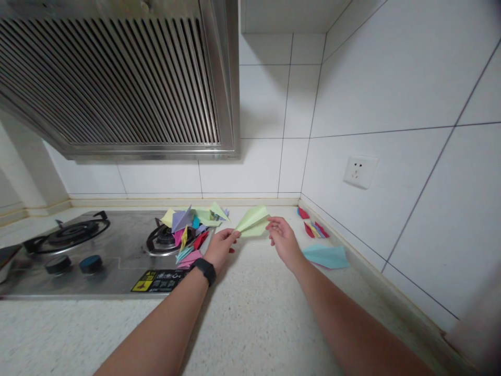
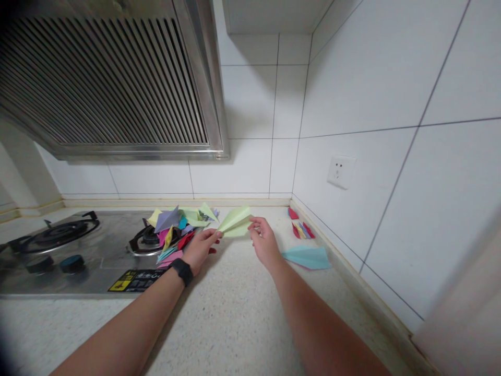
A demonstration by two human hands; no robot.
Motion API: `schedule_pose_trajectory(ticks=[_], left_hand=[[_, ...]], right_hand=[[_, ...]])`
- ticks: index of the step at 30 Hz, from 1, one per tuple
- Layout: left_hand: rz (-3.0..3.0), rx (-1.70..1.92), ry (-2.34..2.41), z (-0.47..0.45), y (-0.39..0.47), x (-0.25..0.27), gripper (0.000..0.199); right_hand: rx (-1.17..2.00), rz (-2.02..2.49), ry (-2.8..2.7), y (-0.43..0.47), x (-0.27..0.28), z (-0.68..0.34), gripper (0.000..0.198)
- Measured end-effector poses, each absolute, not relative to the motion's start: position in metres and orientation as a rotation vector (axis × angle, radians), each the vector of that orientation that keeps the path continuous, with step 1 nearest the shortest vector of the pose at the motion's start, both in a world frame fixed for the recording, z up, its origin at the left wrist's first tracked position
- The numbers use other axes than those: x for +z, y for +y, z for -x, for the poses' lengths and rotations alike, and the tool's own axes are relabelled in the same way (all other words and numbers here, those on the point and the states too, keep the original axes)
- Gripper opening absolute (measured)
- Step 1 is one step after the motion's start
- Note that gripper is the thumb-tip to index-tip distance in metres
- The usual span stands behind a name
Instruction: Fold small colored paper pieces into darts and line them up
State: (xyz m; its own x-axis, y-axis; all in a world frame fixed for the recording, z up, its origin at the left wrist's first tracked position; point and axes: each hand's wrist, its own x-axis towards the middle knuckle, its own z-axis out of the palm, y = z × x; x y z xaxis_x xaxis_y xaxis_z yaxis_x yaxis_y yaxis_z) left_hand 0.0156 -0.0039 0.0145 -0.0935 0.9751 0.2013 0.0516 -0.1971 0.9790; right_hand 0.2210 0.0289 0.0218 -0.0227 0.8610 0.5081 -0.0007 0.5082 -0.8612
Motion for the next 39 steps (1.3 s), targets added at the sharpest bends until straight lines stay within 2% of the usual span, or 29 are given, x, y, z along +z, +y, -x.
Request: schedule_pose_trajectory(ticks=[8, 18, 26, 30, 35, 39], left_hand=[[-1.251, 1.406, 1.194, -0.015, -0.005, 0.017, 0.038], [-1.209, 1.383, 1.188, -0.016, -0.008, 0.017, 0.037], [-1.204, 1.354, 1.185, -0.015, -0.006, 0.016, 0.042], [-1.205, 1.349, 1.182, -0.014, -0.006, 0.015, 0.043], [-1.205, 1.35, 1.177, -0.014, -0.005, 0.015, 0.045], [-1.138, 1.379, 1.137, -0.013, -0.005, 0.016, 0.052]], right_hand=[[0.672, 0.933, -1.217, 0.052, 0.016, -0.245, 0.023], [0.61, 0.971, -1.225, 0.056, 0.016, -0.25, 0.019], [0.711, 0.847, -1.485, 0.047, 0.016, -0.242, 0.027], [0.707, 0.819, -1.55, 0.046, 0.012, -0.239, 0.023], [0.708, 0.827, -1.516, 0.047, 0.013, -0.241, 0.02], [0.879, 0.812, -1.321, 0.048, 0.017, -0.244, 0.02]])
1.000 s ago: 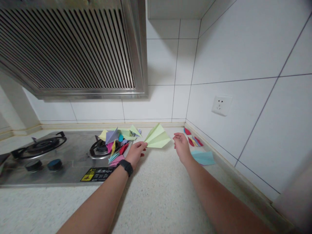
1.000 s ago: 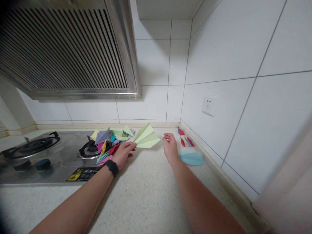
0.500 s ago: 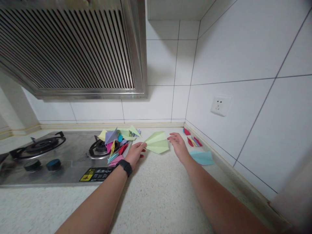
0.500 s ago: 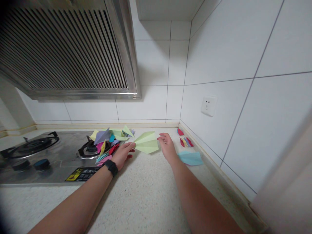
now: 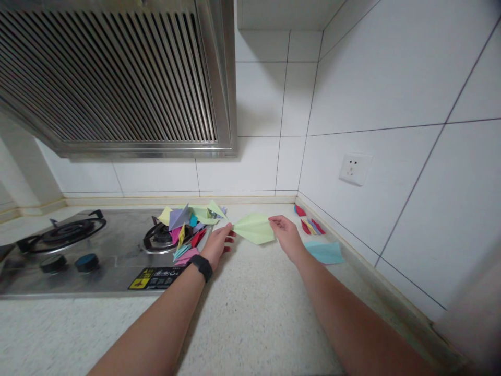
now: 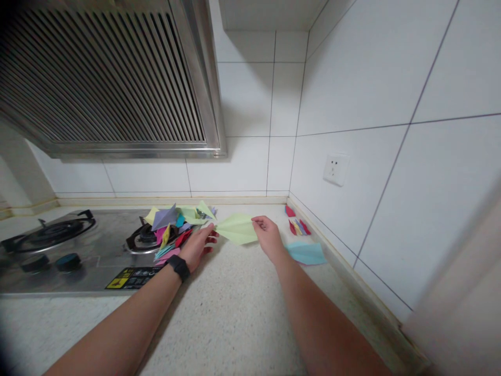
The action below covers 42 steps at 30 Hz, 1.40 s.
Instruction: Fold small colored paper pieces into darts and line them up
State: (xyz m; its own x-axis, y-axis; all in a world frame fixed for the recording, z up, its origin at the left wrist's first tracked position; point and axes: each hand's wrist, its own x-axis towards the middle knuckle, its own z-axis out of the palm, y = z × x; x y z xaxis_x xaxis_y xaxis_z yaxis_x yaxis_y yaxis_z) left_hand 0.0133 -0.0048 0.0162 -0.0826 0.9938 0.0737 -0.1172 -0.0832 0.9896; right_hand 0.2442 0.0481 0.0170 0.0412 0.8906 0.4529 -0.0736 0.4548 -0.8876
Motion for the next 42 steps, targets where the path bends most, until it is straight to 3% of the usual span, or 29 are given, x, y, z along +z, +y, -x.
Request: schedule_pose_trajectory(ticks=[5, 25, 42], left_hand=[[-1.08, 1.363, 1.07, -0.012, -0.004, 0.018, 0.06], [-1.198, 1.25, 1.13, -0.017, -0.01, 0.021, 0.056], [-1.21, 1.239, 1.111, -0.017, -0.008, 0.017, 0.054]], right_hand=[[1.023, 0.772, -1.114, 0.052, 0.018, -0.251, 0.021], [1.514, 0.534, -0.995, 0.03, 0.033, -0.243, 0.008], [1.559, 0.536, -1.064, 0.026, 0.032, -0.242, 0.012]])
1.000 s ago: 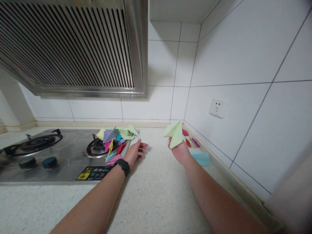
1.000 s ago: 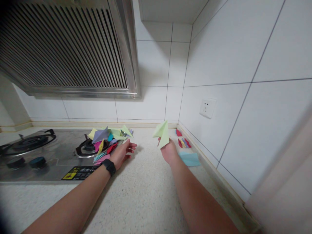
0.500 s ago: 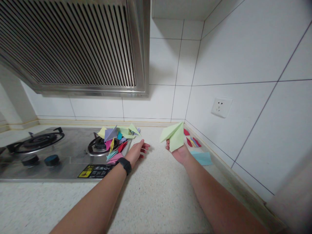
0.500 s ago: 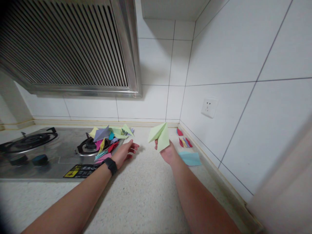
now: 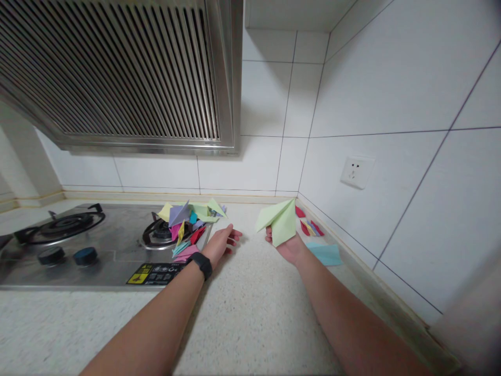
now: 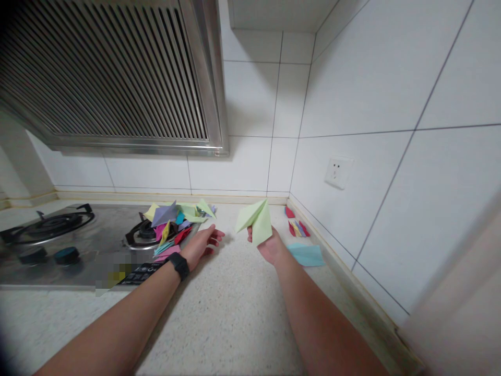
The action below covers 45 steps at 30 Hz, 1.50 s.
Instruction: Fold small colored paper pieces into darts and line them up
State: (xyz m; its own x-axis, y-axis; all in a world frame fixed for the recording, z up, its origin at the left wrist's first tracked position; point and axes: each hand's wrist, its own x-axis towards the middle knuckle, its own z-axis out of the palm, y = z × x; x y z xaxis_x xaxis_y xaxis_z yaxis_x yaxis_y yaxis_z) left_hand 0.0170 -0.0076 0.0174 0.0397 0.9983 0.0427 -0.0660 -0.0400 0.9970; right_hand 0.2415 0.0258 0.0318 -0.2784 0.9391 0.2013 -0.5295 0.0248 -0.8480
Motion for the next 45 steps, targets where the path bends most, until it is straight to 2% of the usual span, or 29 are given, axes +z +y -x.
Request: schedule_pose_trajectory(ticks=[12, 16, 24, 28, 32, 37, 45], left_hand=[[-1.212, 1.243, 1.106, -0.017, -0.008, 0.017, 0.054], [-1.211, 1.237, 1.115, -0.018, -0.008, 0.018, 0.054], [-1.171, 1.282, 1.111, -0.018, -0.008, 0.016, 0.05], [-1.196, 1.284, 1.145, -0.019, -0.009, 0.018, 0.051], [-1.247, 1.247, 1.171, -0.021, -0.011, 0.019, 0.045], [-1.301, 1.232, 1.168, -0.022, -0.01, 0.018, 0.034], [-1.243, 1.352, 1.212, -0.015, -0.004, 0.013, 0.032]], right_hand=[[1.514, 0.549, -1.15, 0.03, 0.024, -0.242, 0.014], [1.208, 0.757, -1.363, 0.035, 0.022, -0.24, 0.017], [0.753, 0.925, -1.459, 0.041, 0.021, -0.245, 0.008], [0.394, 1.032, -1.625, 0.038, 0.021, -0.247, 0.012], [0.202, 1.097, -1.639, 0.036, 0.024, -0.248, 0.014], [0.155, 1.091, -1.645, 0.036, 0.027, -0.249, 0.015], [0.273, 0.972, -1.707, 0.037, 0.024, -0.248, 0.02]])
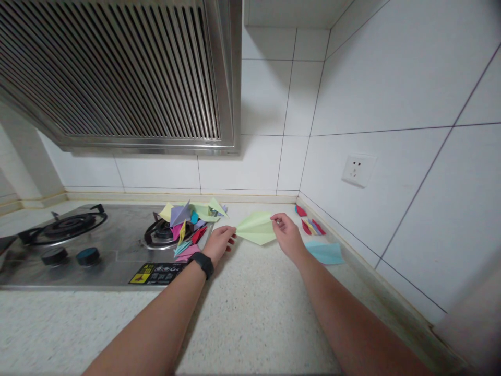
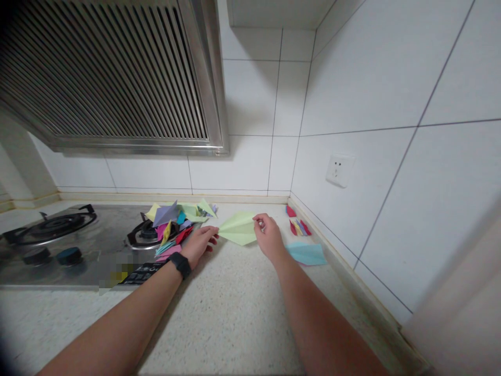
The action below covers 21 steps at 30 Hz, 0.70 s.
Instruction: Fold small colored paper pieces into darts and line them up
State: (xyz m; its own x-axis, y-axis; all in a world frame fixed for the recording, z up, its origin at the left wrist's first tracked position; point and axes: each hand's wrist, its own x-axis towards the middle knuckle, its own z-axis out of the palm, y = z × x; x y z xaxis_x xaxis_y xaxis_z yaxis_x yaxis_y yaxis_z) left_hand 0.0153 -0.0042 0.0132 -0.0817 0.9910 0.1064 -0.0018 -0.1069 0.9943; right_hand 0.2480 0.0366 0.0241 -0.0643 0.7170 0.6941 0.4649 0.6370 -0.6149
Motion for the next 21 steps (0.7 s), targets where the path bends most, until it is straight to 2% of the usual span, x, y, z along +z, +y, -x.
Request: schedule_pose_trajectory(ticks=[5, 10, 18, 21], left_hand=[[-1.154, 1.403, 1.25, -0.01, -0.001, 0.015, 0.031], [-1.07, 1.396, 1.271, -0.008, -0.001, 0.015, 0.029], [-0.991, 1.373, 1.286, -0.008, 0.001, 0.013, 0.025], [-0.972, 1.372, 1.281, -0.006, 0.003, 0.011, 0.025]], right_hand=[[0.312, 0.842, -1.785, 0.036, 0.029, -0.252, 0.034], [0.171, 0.789, -1.876, 0.031, 0.039, -0.254, 0.034], [0.164, 0.725, -2.014, 0.019, 0.045, -0.248, 0.049], [0.139, 0.709, -2.067, 0.015, 0.047, -0.247, 0.049]])
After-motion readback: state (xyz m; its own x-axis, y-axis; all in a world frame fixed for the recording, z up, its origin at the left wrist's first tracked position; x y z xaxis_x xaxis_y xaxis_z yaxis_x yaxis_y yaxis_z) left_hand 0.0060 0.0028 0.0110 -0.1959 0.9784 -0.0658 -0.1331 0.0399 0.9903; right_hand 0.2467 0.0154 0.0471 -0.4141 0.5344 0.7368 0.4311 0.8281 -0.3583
